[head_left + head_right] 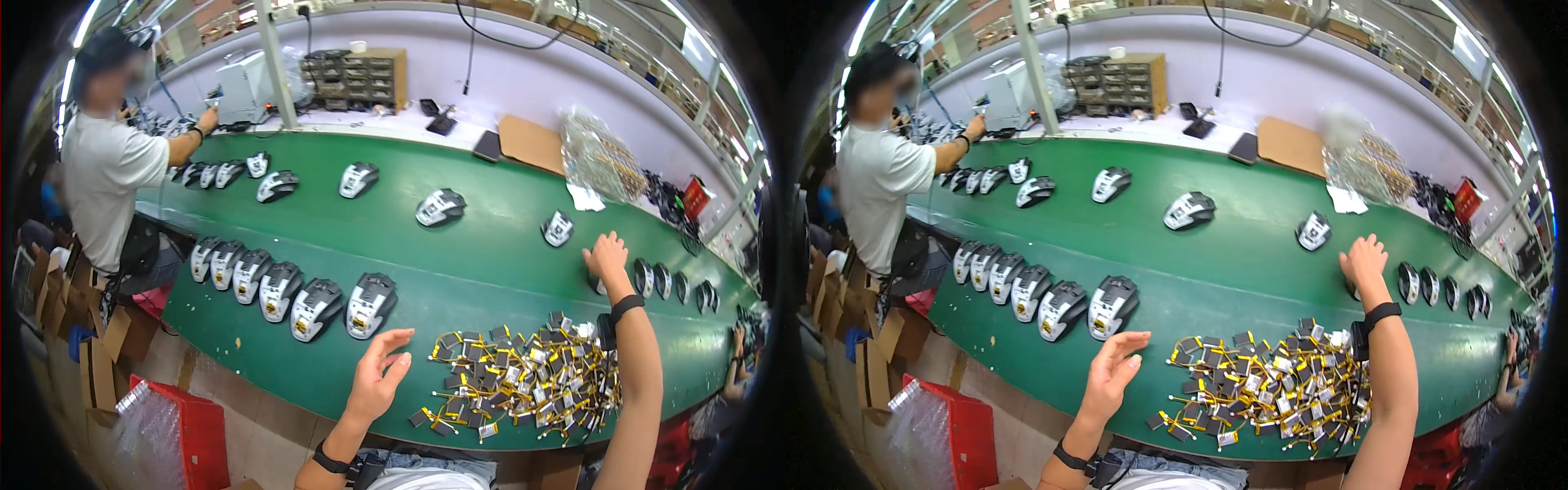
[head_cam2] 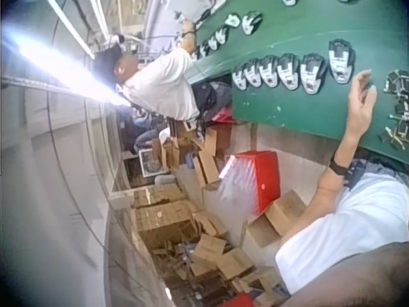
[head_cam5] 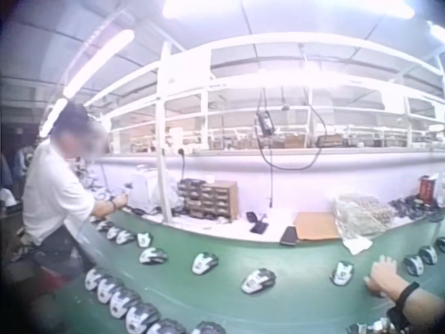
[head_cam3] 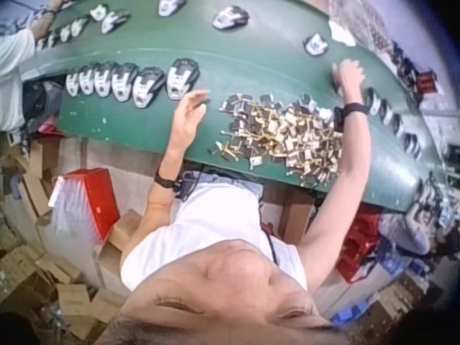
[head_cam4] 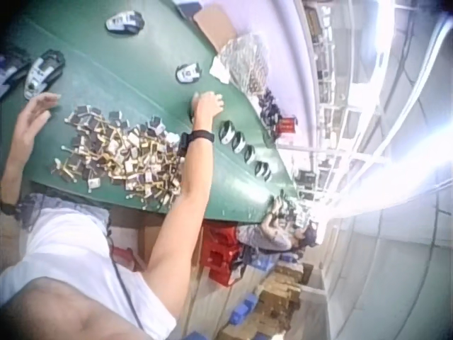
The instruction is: The person assembles computer mice by inserting small yellow ribbon cables into the bottom of the mouse casing. They pick up a mouse, connect the cable, and place the finished unit on the table, repeating this process for multiple units.
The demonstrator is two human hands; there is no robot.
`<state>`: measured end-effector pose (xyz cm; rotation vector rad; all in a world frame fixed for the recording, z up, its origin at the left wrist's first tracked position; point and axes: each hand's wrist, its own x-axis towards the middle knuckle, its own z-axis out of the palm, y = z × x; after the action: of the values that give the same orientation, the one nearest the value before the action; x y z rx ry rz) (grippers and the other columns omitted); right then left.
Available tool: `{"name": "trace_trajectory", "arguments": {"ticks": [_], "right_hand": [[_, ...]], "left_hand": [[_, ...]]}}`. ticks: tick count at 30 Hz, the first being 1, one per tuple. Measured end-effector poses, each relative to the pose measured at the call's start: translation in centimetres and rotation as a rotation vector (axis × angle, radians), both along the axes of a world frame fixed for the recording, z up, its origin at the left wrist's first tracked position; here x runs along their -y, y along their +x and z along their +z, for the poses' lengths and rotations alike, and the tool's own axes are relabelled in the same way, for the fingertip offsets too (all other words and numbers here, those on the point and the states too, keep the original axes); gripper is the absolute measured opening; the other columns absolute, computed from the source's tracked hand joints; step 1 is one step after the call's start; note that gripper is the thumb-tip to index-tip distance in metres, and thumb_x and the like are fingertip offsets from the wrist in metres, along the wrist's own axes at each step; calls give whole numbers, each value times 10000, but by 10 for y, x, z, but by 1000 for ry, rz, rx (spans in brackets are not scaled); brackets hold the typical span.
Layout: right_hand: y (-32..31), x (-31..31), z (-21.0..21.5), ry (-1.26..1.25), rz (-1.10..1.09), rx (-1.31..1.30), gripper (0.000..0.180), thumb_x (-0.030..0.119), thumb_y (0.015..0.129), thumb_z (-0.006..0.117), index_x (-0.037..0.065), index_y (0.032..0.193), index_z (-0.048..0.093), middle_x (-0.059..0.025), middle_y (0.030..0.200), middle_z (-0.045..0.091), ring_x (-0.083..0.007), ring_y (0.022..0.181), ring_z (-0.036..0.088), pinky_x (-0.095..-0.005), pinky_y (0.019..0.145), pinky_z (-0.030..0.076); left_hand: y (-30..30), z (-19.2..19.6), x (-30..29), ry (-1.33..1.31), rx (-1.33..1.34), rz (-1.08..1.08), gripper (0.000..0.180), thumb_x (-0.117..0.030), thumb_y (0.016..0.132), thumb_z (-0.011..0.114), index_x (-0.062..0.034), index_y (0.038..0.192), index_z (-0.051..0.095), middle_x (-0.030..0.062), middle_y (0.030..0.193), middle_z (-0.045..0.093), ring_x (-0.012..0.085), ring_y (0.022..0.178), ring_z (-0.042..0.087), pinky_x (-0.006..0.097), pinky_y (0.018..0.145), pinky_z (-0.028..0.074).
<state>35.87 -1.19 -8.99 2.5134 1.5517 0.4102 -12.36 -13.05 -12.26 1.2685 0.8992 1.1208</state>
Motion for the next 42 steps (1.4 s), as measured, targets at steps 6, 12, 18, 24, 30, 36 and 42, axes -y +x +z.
{"name": "trace_trajectory", "arguments": {"ticks": [6, 12, 18, 24, 30, 36, 42], "right_hand": [[-27, -91, -22, 125, 149, -506, 776, 578, 828, 605, 90, 1414, 466, -307, 1228, 589, -463, 1175, 541, -481, 1003, 451], [-68, -69, 10, 74, 441, -656, 420, 309, 798, 698, 95, 1159, 690, -178, 1160, 671, -374, 1138, 589, -426, 971, 474], [-251, 38, 90, 184, 1103, -862, 692, 187, 807, 742, 181, 1436, 453, -200, 1396, 488, -393, 1191, 552, -416, 978, 476], [-246, 58, 89, 287, 997, -1002, 432, 166, 773, 753, 54, 1164, 607, -180, 1239, 589, -317, 1066, 629, -391, 855, 529], [-240, 64, 31, -139, 850, -854, 150, 123, 761, 721, 45, 879, 672, -126, 861, 668, -297, 825, 669, -399, 729, 541], [-249, 61, 23, -108, 955, -930, 98, 113, 771, 710, 37, 817, 668, -149, 779, 663, -358, 754, 649, -430, 697, 512], [-244, 90, 44, 234, 826, -1107, 76, 28, 703, 687, 18, 747, 625, -94, 760, 634, -188, 690, 618, -305, 618, 478]], "left_hand": [[-13, 9, -1, 30, 20, 18, 332, -84, 942, 569, -11, 1262, 517, 112, 1264, 604, 205, 1203, 556, 351, 1002, 443], [-2, 32, -40, -37, 149, -235, 407, -132, 961, 549, -14, 1333, 434, 149, 1286, 574, 223, 1189, 559, 354, 1015, 436], [31, 55, -83, -347, 200, -280, 591, -428, 981, 520, -59, 1415, 360, 135, 1342, 516, 221, 1169, 565, 373, 948, 483], [52, 42, -97, -183, 502, -437, 616, -461, 948, 538, -69, 1387, 356, 192, 1164, 612, 304, 975, 680, 407, 727, 613], [48, 28, -112, -220, 562, -351, 601, -434, 946, 532, -125, 1408, 302, 230, 1169, 601, 348, 944, 683, 406, 671, 620], [32, 10, -109, -167, 482, -305, 471, -387, 952, 538, -48, 1278, 503, 179, 1081, 660, 259, 901, 686, 365, 748, 579], [63, 7, -92, -227, 469, -378, 430, -410, 945, 582, -20, 1127, 585, 86, 1006, 655, 136, 832, 630, 287, 696, 532]]}}
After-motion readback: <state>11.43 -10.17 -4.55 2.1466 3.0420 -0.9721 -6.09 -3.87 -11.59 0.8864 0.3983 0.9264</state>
